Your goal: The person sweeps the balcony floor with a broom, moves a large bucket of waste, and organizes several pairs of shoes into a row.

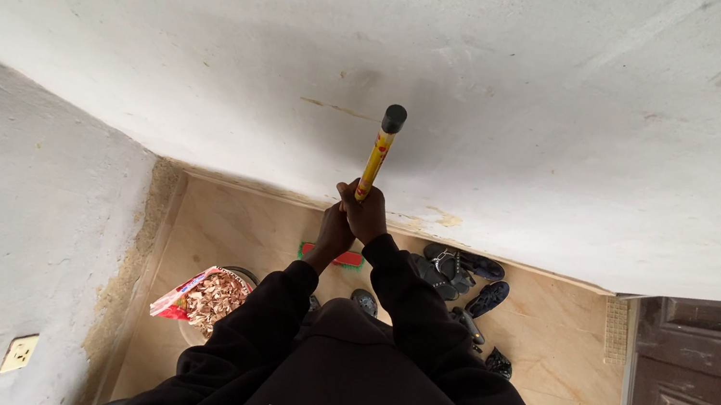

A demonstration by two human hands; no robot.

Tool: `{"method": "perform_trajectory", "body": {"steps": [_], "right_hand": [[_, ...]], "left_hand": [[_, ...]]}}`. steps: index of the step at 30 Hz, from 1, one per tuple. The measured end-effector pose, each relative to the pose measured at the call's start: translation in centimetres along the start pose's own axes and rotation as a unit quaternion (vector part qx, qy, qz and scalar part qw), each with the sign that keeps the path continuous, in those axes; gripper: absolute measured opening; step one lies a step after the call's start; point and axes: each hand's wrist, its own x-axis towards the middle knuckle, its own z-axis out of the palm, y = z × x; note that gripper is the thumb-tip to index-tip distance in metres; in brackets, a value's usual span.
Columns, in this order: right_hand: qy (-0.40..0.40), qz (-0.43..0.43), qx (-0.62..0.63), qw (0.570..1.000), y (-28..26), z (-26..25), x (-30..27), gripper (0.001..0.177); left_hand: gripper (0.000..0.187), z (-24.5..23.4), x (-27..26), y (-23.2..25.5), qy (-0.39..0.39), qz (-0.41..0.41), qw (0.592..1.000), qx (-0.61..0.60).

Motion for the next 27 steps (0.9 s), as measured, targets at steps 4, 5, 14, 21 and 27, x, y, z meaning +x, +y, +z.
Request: {"method": "perform_trajectory", "body": {"steps": [4,5,14,21,27], "right_hand": [[0.024,-0.018,-0.022,0.999,0.5,0.5,1.0,0.037],[0.038,-0.019,-0.025,0.999,0.8,0.7,1.1,0.037],[0.043,-0.072,-0.007,0.996,1.6,-0.5,2.0,0.042],[0.180,-0.154,-0.124,0.964,-0.8,-0.2,-3.0,0.051],[0.229,-0.180,-0.153,0.944,-2.4,1.8,-6.8,0.018]], "left_hand": [[0.025,-0.3,1.0,-0.2,-0.010,0.018,0.999,0.046],[0.026,-0.3,1.2,-0.3,-0.015,0.012,0.998,0.058],[0.040,-2.4,1.7,2.1,0.017,0.017,1.000,0.005],[0.056,-4.5,0.3,3.7,0.026,0.030,0.999,-0.010],[0.056,-6.6,-3.4,5.4,0.105,0.073,0.988,-0.091]]}}
